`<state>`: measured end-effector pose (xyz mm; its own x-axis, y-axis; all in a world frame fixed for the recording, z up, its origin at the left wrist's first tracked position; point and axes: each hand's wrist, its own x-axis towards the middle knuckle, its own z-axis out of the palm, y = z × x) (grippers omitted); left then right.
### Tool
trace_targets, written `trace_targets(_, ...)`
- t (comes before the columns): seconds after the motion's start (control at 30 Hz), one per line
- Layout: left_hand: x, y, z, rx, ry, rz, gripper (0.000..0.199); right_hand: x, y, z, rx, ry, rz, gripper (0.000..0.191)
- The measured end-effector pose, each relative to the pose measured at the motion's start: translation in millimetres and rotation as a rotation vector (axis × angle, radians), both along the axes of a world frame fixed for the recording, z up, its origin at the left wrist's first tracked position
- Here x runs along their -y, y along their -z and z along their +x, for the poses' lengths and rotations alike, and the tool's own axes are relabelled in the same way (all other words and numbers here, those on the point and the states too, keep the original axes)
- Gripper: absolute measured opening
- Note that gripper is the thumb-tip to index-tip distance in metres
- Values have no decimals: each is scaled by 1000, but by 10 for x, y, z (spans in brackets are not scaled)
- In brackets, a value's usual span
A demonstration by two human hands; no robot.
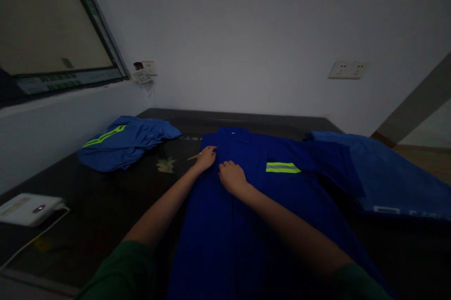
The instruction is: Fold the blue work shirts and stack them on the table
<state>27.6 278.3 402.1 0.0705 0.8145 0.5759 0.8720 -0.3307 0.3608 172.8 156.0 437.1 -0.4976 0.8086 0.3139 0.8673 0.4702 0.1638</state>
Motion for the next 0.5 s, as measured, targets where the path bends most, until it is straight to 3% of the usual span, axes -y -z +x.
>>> trace_targets(0.2,195,186,102,-73,-77,-42,44,-222,116,-83,6,23,32,36)
trace_targets(0.37,267,186,153,-114,-102,-42,46,-235,168,-6,23,25,29,35)
trace_targets(0.5,260,178,152,-129,-108,-50,48,-151,113,85,14,41,6,36)
